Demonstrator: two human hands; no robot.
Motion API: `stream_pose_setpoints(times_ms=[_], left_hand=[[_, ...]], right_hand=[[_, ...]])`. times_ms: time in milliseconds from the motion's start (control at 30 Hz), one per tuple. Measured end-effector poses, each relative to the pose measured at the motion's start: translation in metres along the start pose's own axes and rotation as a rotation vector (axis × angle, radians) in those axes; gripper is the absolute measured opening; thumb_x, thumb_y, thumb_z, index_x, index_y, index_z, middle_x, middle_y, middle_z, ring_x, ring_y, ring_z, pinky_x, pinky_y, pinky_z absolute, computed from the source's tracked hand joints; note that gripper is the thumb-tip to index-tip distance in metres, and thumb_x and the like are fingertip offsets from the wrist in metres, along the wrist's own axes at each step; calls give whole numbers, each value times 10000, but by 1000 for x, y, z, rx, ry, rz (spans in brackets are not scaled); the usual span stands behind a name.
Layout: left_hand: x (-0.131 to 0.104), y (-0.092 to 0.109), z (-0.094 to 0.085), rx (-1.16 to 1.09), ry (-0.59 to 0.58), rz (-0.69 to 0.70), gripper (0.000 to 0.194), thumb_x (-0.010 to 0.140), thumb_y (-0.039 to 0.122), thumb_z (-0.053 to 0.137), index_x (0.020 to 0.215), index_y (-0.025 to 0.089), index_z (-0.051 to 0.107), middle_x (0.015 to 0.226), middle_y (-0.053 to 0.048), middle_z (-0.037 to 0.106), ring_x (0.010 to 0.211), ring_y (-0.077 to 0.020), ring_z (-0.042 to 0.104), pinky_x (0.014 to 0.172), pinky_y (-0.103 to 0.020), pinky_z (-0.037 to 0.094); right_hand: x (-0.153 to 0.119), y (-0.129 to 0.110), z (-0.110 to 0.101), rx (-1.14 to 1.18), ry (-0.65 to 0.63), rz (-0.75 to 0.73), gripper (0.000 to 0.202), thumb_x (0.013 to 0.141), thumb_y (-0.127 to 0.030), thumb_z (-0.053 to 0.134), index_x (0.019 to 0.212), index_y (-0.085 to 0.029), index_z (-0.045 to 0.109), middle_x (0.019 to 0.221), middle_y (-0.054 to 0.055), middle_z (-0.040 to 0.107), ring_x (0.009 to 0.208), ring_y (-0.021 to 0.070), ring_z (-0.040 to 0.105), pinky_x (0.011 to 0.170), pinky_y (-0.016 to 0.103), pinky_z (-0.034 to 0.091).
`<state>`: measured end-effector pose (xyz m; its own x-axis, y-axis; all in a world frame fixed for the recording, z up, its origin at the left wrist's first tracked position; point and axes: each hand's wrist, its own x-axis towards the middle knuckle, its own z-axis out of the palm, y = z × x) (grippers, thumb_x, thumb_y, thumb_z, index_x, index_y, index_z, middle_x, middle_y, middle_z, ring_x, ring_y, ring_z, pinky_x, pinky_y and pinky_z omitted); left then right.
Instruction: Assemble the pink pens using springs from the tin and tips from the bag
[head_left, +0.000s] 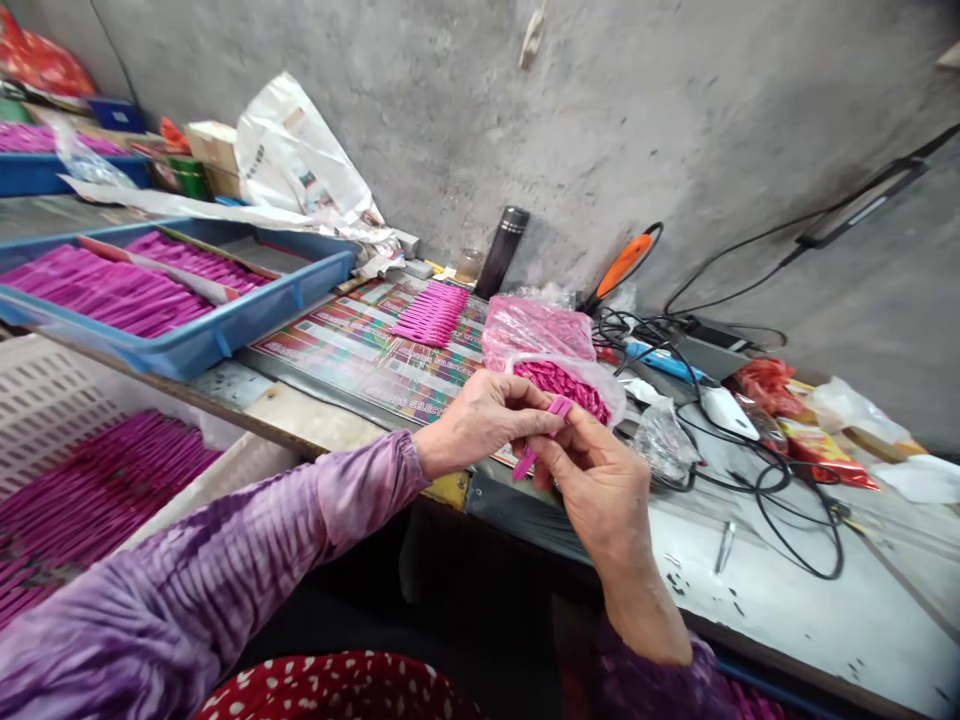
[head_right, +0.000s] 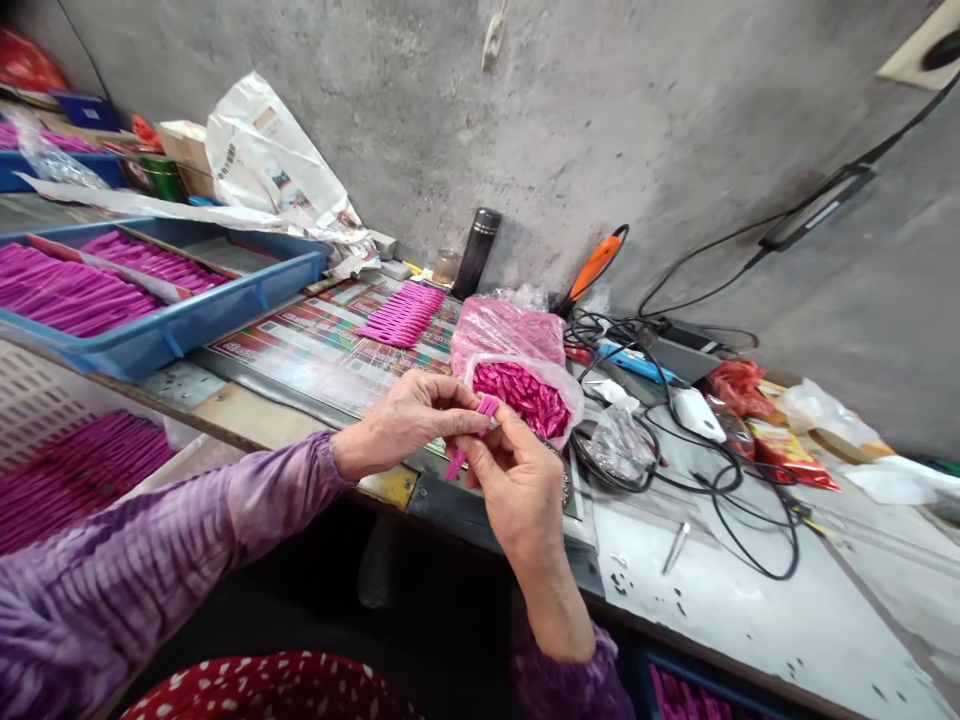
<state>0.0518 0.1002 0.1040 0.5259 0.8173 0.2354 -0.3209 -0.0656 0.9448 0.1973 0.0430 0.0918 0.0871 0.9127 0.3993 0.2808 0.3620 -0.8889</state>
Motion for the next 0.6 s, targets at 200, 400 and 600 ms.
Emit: stream_pose_setpoints(times_ms=[200,400,600], left_hand=[[-16,-25,-3,-8,-9,-6,353,730,404,848,802,84,719,631,-27,670,507,-103,596,499,-199,486],[-34,-52,-4,-26,-11,4,422,729,475,853,832,83,738,750,-62,704,535,-92,579,508,-207,493],[-38,-55,-5,-26,-17,15,428,752,482,840,854,83,725,730,-59,684,518,-95,575,505,-217,490]], right_hand=[[-25,22,8,-56,73,-58,288,854,-332,745,1109,-198,722,627,-41,649,467,134,571,454,262,512],[-55,56,18,-187,170,-117,354,900,-364,700,1218,-209,707,868,33,758,500,141,595,500,294,561],[-55,56,21,-212,151,-152,320,921,-330,683,1214,-208,716,756,5,731,502,151,606,522,293,570]])
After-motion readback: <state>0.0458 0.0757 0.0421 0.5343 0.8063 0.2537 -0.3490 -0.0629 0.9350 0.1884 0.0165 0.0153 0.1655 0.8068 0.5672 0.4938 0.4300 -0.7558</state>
